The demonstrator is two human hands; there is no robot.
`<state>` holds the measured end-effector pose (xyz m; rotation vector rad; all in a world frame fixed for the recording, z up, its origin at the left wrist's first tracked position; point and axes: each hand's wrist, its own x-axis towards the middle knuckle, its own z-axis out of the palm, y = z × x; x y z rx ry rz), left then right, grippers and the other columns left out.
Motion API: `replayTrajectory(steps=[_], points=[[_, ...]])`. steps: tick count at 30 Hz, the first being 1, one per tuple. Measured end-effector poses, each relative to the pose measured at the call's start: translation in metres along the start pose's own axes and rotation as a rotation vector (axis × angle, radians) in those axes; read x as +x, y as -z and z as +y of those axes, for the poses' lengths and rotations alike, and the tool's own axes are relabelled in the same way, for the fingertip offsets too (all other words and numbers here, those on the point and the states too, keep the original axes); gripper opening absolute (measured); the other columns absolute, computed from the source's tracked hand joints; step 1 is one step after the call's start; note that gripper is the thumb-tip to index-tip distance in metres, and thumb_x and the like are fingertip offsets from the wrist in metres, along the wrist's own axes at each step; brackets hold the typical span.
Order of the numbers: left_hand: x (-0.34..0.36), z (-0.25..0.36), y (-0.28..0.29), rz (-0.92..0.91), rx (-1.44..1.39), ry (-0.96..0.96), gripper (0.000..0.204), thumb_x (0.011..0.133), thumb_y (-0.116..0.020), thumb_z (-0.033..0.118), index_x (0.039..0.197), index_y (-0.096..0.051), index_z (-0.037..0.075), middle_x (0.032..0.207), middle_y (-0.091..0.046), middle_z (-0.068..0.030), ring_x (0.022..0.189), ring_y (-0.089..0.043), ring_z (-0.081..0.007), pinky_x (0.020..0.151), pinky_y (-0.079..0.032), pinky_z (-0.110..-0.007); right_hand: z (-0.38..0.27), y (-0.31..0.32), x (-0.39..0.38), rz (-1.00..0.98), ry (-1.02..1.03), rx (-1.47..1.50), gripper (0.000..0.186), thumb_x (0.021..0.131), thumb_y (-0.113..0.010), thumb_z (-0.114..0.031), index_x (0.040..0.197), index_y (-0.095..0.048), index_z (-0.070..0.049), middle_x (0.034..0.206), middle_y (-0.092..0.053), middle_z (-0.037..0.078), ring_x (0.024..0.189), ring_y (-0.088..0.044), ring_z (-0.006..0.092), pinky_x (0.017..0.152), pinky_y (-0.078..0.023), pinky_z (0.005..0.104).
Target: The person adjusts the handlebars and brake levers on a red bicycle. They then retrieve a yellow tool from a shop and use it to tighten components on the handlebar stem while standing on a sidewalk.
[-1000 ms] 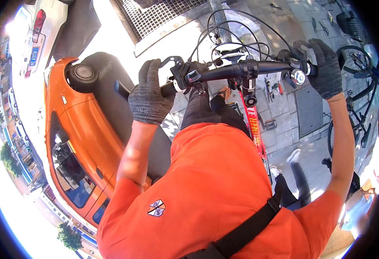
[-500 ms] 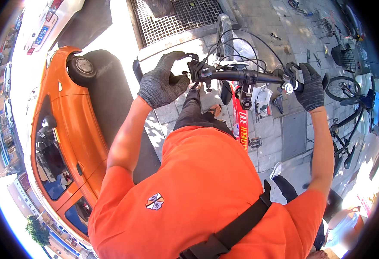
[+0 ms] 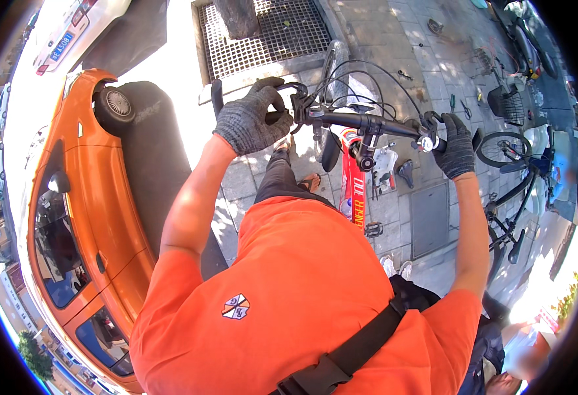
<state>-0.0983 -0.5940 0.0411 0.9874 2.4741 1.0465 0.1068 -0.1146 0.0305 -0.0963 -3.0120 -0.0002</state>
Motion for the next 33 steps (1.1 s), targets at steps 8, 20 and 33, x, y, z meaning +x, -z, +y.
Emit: replayTrajectory(steps=[8, 20, 33], points=[[0.002, 0.004, 0.004, -0.025, 0.005, 0.038, 0.026, 0.089, -0.077, 0.023, 0.098, -0.061, 0.005, 0.143, -0.058, -0.0148, 0.080, -0.075, -0.0196, 0.075, -0.059, -0.033, -0.003, 0.002, -0.002, -0.011, -0.031, -0.018, 0.079, 0.071, -0.080, -0.016, 0.143, -0.051, -0.007, 0.141, -0.055, 0.021, 0.128, -0.054, 0.0399, 0.109, -0.042, 0.0495], [0.018, 0.008, 0.005, 0.006, 0.162, 0.095, 0.034, 0.092, -0.076, 0.035, 0.094, -0.064, 0.003, 0.140, -0.062, -0.0145, 0.090, -0.073, -0.0240, 0.083, -0.055, -0.037, -0.008, 0.001, -0.005, -0.042, -0.071, -0.057, 0.077, 0.074, -0.079, -0.020, 0.144, -0.051, -0.005, 0.143, -0.054, 0.020, 0.129, -0.055, 0.0394, 0.110, -0.042, 0.0499], [0.052, 0.007, -0.004, 0.025, 0.145, 0.061, 0.045, 0.095, -0.075, 0.038, 0.076, -0.063, -0.002, 0.131, -0.066, -0.0199, 0.114, -0.066, -0.0276, 0.092, -0.053, -0.040, -0.016, 0.009, -0.017, -0.087, -0.161, -0.076, 0.081, 0.074, -0.078, -0.025, 0.147, -0.049, -0.007, 0.149, -0.050, 0.020, 0.141, -0.045, 0.0386, 0.121, -0.032, 0.0495]])
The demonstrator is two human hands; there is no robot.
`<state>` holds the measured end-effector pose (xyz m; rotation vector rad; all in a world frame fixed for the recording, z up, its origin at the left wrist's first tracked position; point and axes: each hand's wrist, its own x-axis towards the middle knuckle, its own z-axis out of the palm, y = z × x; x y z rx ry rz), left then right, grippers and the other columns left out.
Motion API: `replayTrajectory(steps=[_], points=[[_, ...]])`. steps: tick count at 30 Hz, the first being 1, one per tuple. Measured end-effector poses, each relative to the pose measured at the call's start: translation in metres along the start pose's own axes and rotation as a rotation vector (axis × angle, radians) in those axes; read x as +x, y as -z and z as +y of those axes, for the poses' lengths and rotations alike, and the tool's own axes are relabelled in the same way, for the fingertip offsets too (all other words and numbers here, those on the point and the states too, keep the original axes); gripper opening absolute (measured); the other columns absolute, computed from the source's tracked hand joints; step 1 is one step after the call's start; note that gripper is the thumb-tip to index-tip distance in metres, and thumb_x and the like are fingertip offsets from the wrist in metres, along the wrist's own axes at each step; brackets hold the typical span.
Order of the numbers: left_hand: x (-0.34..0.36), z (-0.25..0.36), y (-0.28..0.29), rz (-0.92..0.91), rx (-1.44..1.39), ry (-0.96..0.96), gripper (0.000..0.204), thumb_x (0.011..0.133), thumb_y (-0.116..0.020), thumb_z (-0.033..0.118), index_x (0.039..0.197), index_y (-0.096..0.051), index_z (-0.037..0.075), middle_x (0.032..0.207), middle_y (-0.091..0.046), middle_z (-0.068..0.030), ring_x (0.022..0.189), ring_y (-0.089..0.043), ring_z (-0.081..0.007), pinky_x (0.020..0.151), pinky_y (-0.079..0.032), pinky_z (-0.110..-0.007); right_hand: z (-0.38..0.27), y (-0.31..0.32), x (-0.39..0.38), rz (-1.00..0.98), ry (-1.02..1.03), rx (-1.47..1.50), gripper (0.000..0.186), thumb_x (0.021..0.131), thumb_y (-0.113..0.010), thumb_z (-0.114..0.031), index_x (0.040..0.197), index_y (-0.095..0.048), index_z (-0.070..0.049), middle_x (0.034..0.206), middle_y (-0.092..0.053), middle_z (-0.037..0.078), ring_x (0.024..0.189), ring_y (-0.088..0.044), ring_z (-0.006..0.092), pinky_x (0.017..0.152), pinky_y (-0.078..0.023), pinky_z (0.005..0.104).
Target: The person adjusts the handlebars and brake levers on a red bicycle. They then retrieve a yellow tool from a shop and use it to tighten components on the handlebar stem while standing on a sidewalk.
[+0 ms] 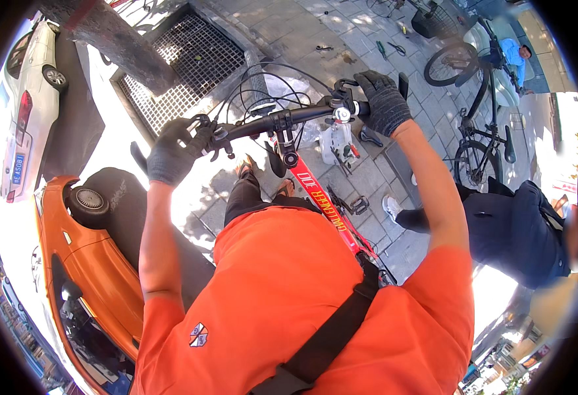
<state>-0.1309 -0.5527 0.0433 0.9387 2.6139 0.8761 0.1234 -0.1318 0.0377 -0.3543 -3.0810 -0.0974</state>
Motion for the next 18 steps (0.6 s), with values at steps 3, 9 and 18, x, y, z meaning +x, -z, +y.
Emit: replayTrajectory(steps=[3, 9, 18], points=[[0.005, -0.007, -0.003, -0.010, -0.068, 0.015, 0.051, 0.092, -0.076, 0.044, 0.122, -0.071, 0.002, 0.100, -0.069, -0.0117, 0.088, -0.070, -0.0221, 0.085, -0.054, -0.037, 0.005, -0.006, -0.001, 0.012, 0.003, 0.042, 0.080, 0.074, -0.078, -0.026, 0.147, -0.049, -0.007, 0.148, -0.050, 0.021, 0.142, -0.045, 0.0383, 0.121, -0.032, 0.0497], [-0.013, 0.012, -0.003, 0.132, -0.060, -0.045, 0.034, 0.100, -0.065, 0.030, 0.121, -0.064, 0.005, 0.118, -0.068, -0.0156, 0.104, -0.068, -0.0296, 0.094, -0.054, -0.044, 0.006, -0.007, -0.002, 0.117, 0.033, 0.035, 0.076, 0.076, -0.075, -0.027, 0.146, -0.052, -0.006, 0.146, -0.052, 0.022, 0.139, -0.047, 0.0391, 0.119, -0.035, 0.0520], [-0.014, -0.005, -0.011, 0.287, 0.428, -0.289, 0.023, 0.101, -0.058, 0.022, 0.090, -0.068, 0.003, 0.086, -0.065, -0.0185, 0.083, -0.063, -0.0389, 0.076, -0.050, -0.051, 0.008, -0.005, -0.001, 0.058, 0.034, 0.073, 0.060, 0.071, -0.078, -0.025, 0.125, -0.064, -0.002, 0.125, -0.062, 0.020, 0.121, -0.056, 0.0381, 0.109, -0.042, 0.0482]])
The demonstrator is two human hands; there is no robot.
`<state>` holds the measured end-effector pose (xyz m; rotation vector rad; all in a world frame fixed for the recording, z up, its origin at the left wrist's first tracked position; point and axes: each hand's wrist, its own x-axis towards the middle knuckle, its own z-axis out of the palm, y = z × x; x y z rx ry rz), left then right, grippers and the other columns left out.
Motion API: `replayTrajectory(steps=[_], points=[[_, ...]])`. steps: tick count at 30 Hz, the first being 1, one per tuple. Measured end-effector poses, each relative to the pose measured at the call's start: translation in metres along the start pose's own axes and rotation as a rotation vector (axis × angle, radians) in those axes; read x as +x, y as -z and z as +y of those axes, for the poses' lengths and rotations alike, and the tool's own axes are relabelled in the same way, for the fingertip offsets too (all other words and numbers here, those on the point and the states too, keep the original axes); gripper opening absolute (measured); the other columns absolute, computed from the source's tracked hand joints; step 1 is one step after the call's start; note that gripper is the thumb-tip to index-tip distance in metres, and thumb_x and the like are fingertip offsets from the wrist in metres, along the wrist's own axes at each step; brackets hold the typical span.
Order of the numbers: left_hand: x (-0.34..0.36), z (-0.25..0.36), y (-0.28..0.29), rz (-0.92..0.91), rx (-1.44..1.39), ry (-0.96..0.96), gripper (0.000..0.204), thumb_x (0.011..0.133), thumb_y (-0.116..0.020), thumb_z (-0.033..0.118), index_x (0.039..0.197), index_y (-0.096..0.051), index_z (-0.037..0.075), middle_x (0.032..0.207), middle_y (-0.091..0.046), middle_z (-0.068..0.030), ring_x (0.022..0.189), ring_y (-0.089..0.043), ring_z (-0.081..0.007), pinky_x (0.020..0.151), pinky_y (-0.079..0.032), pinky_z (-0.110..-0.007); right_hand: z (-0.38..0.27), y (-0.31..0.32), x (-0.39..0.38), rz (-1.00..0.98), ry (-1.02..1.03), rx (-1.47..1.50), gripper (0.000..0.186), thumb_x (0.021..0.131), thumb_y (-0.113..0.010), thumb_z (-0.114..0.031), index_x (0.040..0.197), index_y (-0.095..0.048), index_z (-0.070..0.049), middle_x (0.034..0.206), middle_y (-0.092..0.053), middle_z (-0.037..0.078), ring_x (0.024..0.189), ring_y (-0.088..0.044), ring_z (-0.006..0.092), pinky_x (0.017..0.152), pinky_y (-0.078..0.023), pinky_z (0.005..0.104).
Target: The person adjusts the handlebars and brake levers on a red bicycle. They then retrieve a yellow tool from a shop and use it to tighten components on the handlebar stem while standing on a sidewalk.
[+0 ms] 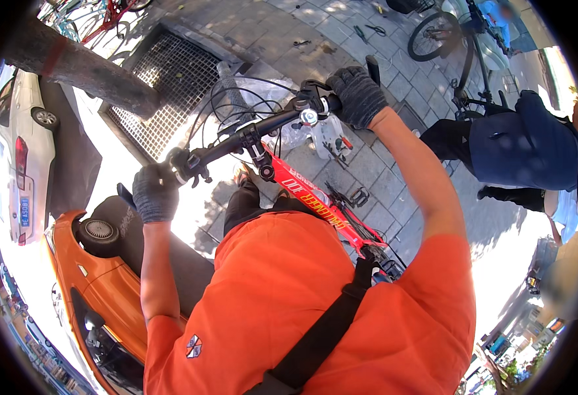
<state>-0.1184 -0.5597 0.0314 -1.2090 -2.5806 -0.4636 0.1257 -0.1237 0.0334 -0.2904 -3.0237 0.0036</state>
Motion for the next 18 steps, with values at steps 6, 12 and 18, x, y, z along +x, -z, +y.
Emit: replayTrajectory(steps=[6, 12, 18], points=[[-0.0025, -0.0003, -0.0056, 0.030, -0.053, 0.089, 0.029, 0.101, -0.060, 0.022, 0.079, -0.060, 0.004, 0.073, -0.060, -0.0179, 0.071, -0.060, -0.0385, 0.068, -0.047, -0.050, 0.0081, -0.0079, -0.0014, 0.095, 0.089, -0.015, 0.036, 0.075, -0.075, -0.029, 0.101, -0.069, -0.004, 0.098, -0.065, 0.018, 0.098, -0.063, 0.0360, 0.091, -0.048, 0.0487], [-0.0064, -0.0010, -0.0081, 0.048, -0.095, 0.135, 0.022, 0.100, -0.062, 0.021, 0.086, -0.064, 0.004, 0.081, -0.065, -0.0173, 0.080, -0.063, -0.0378, 0.074, -0.049, -0.050, 0.0068, -0.0064, 0.0000, 0.181, 0.115, 0.011, 0.041, 0.074, -0.075, -0.028, 0.107, -0.068, -0.004, 0.100, -0.065, 0.018, 0.100, -0.062, 0.0361, 0.093, -0.047, 0.0491], [-0.0031, 0.0023, -0.0041, 0.005, -0.081, 0.145, 0.019, 0.099, -0.062, 0.020, 0.094, -0.066, 0.003, 0.091, -0.068, -0.0173, 0.088, -0.064, -0.0380, 0.081, -0.050, -0.050, 0.0064, -0.0054, -0.0023, 0.185, 0.106, -0.009, 0.056, 0.076, -0.075, -0.029, 0.124, -0.064, -0.004, 0.119, -0.065, 0.020, 0.115, -0.061, 0.0369, 0.102, -0.045, 0.0501]])
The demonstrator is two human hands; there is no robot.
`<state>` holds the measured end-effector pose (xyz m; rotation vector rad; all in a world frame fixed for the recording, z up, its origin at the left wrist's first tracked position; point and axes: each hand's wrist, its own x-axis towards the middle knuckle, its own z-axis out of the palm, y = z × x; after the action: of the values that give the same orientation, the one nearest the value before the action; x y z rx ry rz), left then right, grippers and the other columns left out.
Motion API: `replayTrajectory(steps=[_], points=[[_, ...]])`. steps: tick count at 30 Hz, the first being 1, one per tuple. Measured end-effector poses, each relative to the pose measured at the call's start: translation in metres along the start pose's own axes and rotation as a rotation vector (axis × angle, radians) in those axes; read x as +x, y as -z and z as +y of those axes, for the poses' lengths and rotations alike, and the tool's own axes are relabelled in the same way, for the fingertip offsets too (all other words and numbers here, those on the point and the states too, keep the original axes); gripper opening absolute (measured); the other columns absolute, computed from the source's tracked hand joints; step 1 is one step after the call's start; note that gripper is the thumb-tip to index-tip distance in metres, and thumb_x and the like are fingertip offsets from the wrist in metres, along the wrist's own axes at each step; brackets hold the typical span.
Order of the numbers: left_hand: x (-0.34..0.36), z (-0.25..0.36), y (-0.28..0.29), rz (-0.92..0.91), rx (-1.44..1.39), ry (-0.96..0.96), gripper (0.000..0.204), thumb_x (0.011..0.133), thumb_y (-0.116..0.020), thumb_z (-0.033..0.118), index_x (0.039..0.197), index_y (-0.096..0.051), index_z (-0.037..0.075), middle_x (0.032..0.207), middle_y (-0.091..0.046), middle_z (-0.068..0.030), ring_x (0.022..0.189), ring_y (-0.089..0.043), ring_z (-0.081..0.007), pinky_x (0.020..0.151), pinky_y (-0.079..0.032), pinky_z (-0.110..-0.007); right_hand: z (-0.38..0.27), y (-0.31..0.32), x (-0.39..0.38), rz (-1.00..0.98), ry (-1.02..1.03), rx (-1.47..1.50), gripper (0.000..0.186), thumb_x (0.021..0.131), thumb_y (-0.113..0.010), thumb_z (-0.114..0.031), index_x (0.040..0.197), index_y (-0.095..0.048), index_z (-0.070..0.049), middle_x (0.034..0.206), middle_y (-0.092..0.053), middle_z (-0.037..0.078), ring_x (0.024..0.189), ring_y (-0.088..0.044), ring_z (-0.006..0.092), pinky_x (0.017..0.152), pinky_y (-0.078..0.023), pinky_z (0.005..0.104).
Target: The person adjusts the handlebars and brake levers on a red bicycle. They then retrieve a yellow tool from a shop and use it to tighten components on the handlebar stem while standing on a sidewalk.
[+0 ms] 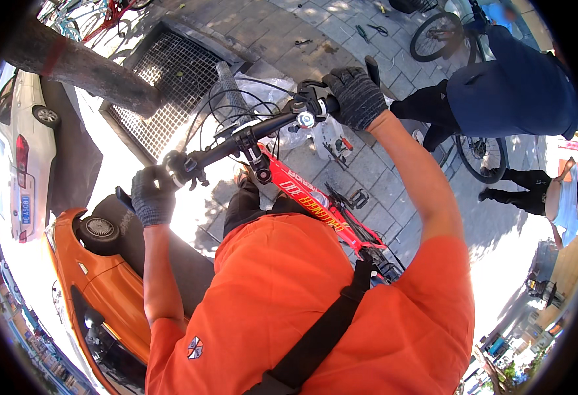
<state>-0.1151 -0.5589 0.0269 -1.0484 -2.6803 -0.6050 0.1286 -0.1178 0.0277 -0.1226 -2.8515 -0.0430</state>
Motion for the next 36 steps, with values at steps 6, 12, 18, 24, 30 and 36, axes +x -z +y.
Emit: replayTrajectory(steps=[6, 12, 18, 24, 30, 36], points=[[0.011, 0.020, 0.003, 0.279, 0.192, -0.304, 0.010, 0.095, -0.061, 0.015, 0.097, -0.067, 0.009, 0.089, -0.067, -0.0140, 0.085, -0.065, -0.0353, 0.079, -0.052, -0.050, -0.007, 0.009, -0.002, 0.061, 0.012, -0.088, 0.069, 0.076, -0.073, -0.028, 0.140, -0.057, -0.006, 0.135, -0.060, 0.019, 0.127, -0.056, 0.0367, 0.110, -0.041, 0.0521], [0.001, 0.004, -0.002, 0.042, 0.017, -0.142, 0.018, 0.098, -0.060, 0.015, 0.083, -0.063, 0.005, 0.076, -0.062, -0.0166, 0.073, -0.062, -0.0380, 0.067, -0.047, -0.052, 0.004, -0.007, -0.001, -0.065, -0.033, 0.001, 0.044, 0.076, -0.075, -0.027, 0.113, -0.067, -0.005, 0.106, -0.065, 0.016, 0.103, -0.062, 0.0359, 0.094, -0.049, 0.0477], [0.003, 0.001, 0.000, 0.050, 0.029, -0.141, 0.022, 0.097, -0.061, 0.016, 0.079, -0.063, 0.004, 0.074, -0.063, -0.0169, 0.072, -0.062, -0.0386, 0.066, -0.047, -0.052, -0.002, -0.013, -0.009, -0.032, -0.061, -0.007, 0.042, 0.078, -0.074, -0.026, 0.114, -0.067, -0.005, 0.105, -0.065, 0.017, 0.102, -0.062, 0.0367, 0.092, -0.049, 0.0489], [0.026, 0.009, 0.009, 0.086, 0.071, -0.300, 0.018, 0.097, -0.062, 0.016, 0.108, -0.070, 0.004, 0.105, -0.070, -0.0204, 0.100, -0.067, -0.0395, 0.087, -0.052, -0.051, -0.012, -0.014, -0.018, -0.027, -0.162, -0.065, 0.058, 0.079, -0.074, -0.028, 0.133, -0.064, -0.008, 0.132, -0.063, 0.019, 0.126, -0.058, 0.0347, 0.113, -0.039, 0.0490], [0.045, -0.001, 0.005, 0.025, 0.024, -0.349, 0.035, 0.099, -0.060, 0.021, 0.131, -0.065, 0.008, 0.125, -0.068, -0.0192, 0.122, -0.062, -0.0373, 0.105, -0.045, -0.052, -0.052, 0.001, -0.032, 0.015, -0.459, -0.198, 0.071, 0.079, -0.075, -0.025, 0.145, -0.054, -0.008, 0.144, -0.054, 0.020, 0.135, -0.051, 0.0367, 0.118, -0.033, 0.0501], [0.033, -0.008, 0.018, -0.006, -0.148, -0.333, 0.042, 0.091, -0.067, 0.020, 0.132, -0.063, 0.011, 0.128, -0.067, -0.0145, 0.127, -0.059, -0.0377, 0.109, -0.041, -0.054, -0.178, -0.041, -0.074, 0.374, -1.020, -0.033, 0.070, 0.081, -0.074, -0.018, 0.144, -0.049, -0.003, 0.141, -0.051, 0.025, 0.134, -0.048, 0.0425, 0.113, -0.039, 0.0523]])
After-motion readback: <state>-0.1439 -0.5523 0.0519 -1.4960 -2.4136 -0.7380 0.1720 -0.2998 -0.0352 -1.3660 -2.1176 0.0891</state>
